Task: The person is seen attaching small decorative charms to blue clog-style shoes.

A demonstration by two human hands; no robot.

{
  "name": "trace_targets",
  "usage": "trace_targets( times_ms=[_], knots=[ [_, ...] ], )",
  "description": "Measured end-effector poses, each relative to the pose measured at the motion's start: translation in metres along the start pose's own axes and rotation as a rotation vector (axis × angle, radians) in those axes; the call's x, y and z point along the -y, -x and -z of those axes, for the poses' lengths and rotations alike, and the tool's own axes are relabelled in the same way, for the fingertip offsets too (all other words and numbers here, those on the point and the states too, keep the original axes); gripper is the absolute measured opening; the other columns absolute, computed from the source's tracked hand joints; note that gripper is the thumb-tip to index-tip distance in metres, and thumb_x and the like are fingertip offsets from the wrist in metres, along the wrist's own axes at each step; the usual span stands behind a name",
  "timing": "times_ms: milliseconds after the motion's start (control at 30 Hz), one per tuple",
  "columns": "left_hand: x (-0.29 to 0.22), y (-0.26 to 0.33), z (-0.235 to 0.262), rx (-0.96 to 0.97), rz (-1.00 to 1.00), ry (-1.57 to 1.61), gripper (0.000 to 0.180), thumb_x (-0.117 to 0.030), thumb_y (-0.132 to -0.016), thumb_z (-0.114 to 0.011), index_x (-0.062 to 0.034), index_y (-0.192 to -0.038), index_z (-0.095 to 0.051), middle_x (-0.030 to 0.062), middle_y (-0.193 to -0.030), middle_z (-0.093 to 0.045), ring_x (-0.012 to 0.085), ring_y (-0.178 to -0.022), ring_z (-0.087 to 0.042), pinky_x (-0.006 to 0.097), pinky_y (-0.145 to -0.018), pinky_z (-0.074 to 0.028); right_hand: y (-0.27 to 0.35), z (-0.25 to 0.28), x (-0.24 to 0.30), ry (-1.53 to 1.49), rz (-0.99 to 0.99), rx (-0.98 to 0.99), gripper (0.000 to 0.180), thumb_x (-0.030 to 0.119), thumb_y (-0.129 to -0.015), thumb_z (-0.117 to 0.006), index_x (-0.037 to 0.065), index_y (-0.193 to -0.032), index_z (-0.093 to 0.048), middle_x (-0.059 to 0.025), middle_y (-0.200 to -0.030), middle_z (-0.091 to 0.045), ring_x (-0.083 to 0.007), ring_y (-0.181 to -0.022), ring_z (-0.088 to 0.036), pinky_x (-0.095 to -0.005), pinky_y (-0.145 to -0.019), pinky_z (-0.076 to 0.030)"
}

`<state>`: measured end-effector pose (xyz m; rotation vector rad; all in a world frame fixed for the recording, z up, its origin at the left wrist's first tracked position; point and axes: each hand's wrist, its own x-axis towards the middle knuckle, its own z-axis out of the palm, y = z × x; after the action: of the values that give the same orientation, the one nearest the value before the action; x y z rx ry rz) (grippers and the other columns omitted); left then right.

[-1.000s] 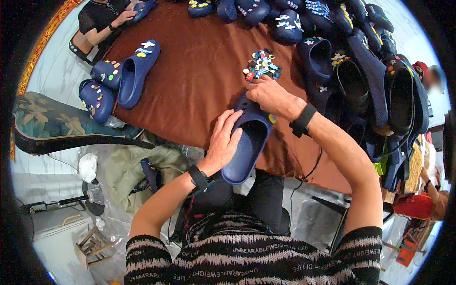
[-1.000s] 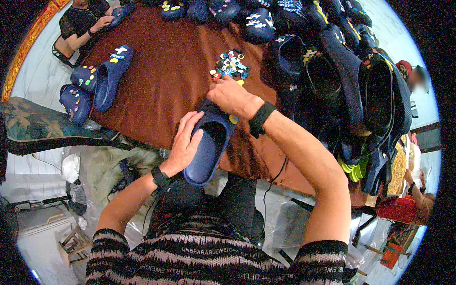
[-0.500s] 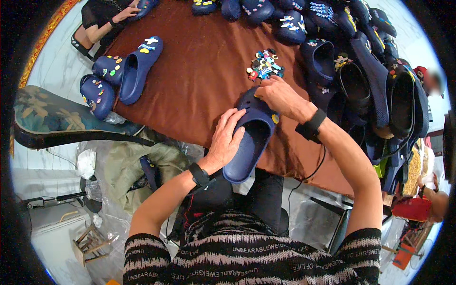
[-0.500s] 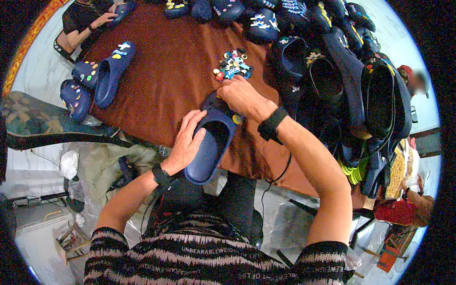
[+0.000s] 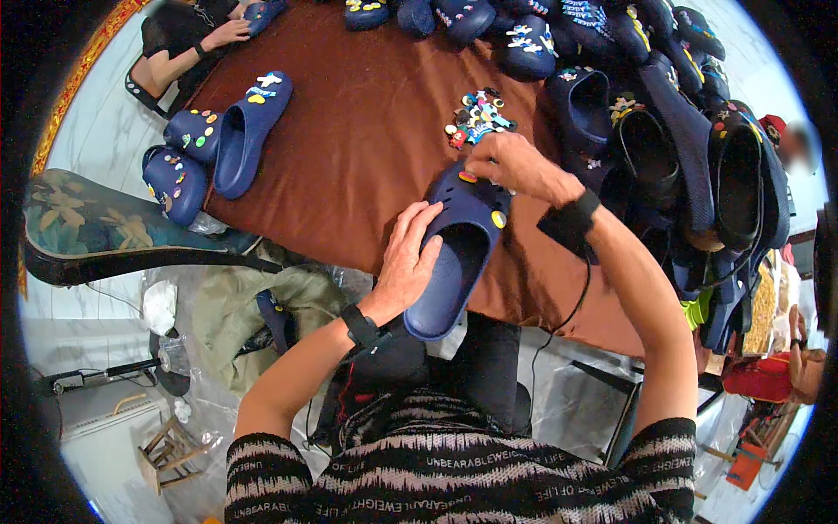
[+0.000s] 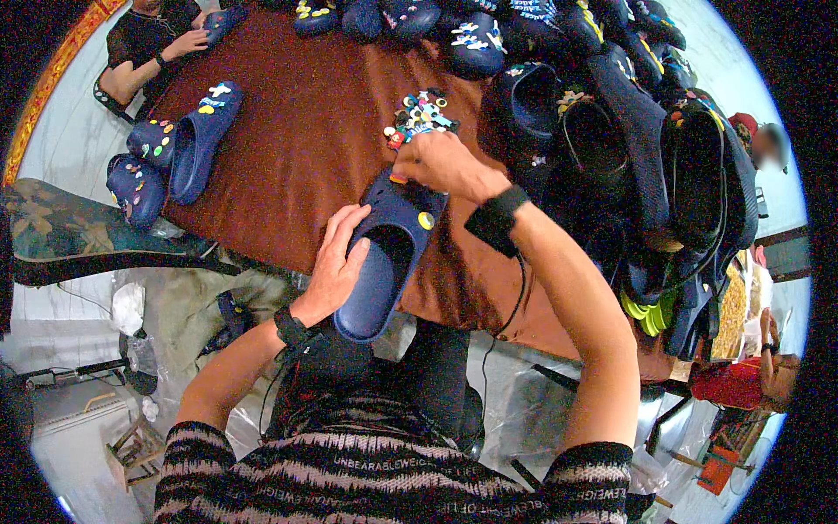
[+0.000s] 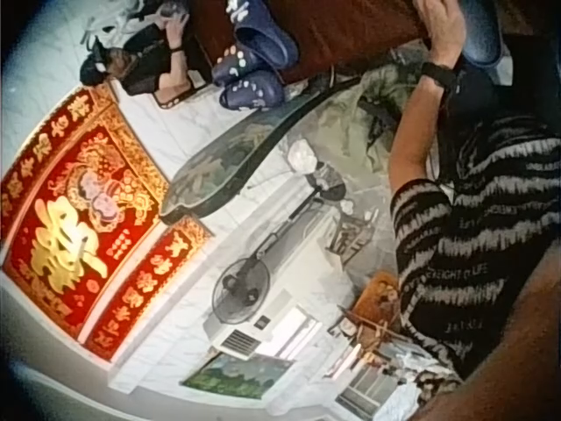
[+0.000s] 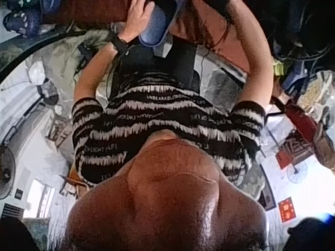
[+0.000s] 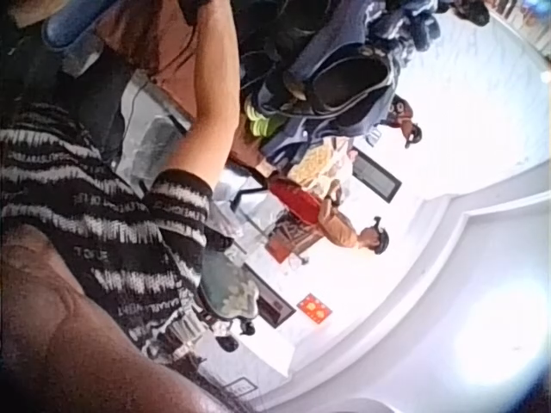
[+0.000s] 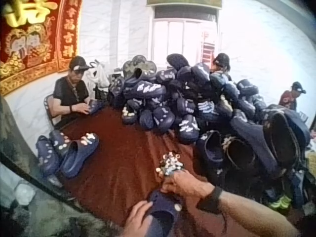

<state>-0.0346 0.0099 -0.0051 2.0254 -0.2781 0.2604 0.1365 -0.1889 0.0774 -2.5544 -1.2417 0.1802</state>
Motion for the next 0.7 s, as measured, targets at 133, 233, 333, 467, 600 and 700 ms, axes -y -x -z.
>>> trace_targets(
  times_ms=[133,233,333,467,600,700],
  knots=[
    [-0.002,0.000,0.001,-0.002,0.006,-0.002,0.045,-0.015,-0.097,-0.055,-0.0064,-0.140,-0.050,0.0189,-0.144,-0.044,0.0382,-0.134,-0.042,0.045,-0.113,-0.034,-0.030,-0.002,-0.019,-0.079,-0.097,-0.095,0.019,0.020,-0.088,-0.064,0.009,-0.103,-0.071,-0.0173,-0.090,-0.072,-0.0379,-0.093,-0.069,-0.0491,-0.080,-0.054],
    [-0.001,0.000,0.001,-0.002,0.007,-0.012,0.045,-0.015,-0.097,-0.055,-0.0064,-0.140,-0.050,0.0192,-0.144,-0.044,0.0386,-0.134,-0.043,0.045,-0.113,-0.034,-0.053,-0.014,-0.038,0.036,0.038,-0.072,0.017,0.015,-0.088,-0.062,0.007,-0.100,-0.069,-0.0204,-0.095,-0.071,-0.0386,-0.091,-0.069,-0.0481,-0.079,-0.055],
    [-0.004,-0.004,-0.003,0.009,0.001,0.016,0.045,-0.016,-0.097,-0.055,-0.0063,-0.140,-0.049,0.0196,-0.144,-0.044,0.0390,-0.134,-0.042,0.046,-0.113,-0.034,-0.065,-0.029,-0.064,0.179,0.028,0.040,0.015,0.012,-0.086,-0.061,0.005,-0.098,-0.068,-0.0219,-0.096,-0.070,-0.0392,-0.093,-0.069,-0.0478,-0.079,-0.056],
    [-0.003,0.000,0.003,0.009,0.014,0.006,0.045,-0.016,-0.098,-0.055,-0.0063,-0.141,-0.049,0.0200,-0.144,-0.043,0.0392,-0.134,-0.042,0.046,-0.113,-0.034,-0.070,-0.036,-0.054,0.159,0.093,-0.018,0.016,0.011,-0.084,-0.062,0.005,-0.097,-0.068,-0.0215,-0.096,-0.070,-0.0399,-0.094,-0.069,-0.0473,-0.081,-0.057],
    [-0.007,-0.001,0.006,0.041,0.040,-0.008,0.045,-0.012,-0.098,-0.053,-0.0037,-0.142,-0.047,0.0193,-0.146,-0.042,0.0361,-0.138,-0.040,0.042,-0.116,-0.030,-0.074,-0.033,-0.054,0.172,0.025,0.029,0.016,0.011,-0.084,-0.063,0.004,-0.097,-0.068,-0.0206,-0.096,-0.070,-0.0395,-0.095,-0.069,-0.0484,-0.083,-0.056],
    [-0.006,-0.003,-0.001,0.033,0.017,0.010,0.045,-0.014,-0.098,-0.054,-0.0048,-0.141,-0.048,0.0199,-0.145,-0.042,0.0377,-0.136,-0.041,0.043,-0.115,-0.032,-0.068,-0.029,-0.070,0.155,-0.028,0.014,0.018,0.012,-0.085,-0.063,0.004,-0.100,-0.069,-0.0213,-0.097,-0.070,-0.0394,-0.096,-0.068,-0.0487,-0.083,-0.056]
  ],
)
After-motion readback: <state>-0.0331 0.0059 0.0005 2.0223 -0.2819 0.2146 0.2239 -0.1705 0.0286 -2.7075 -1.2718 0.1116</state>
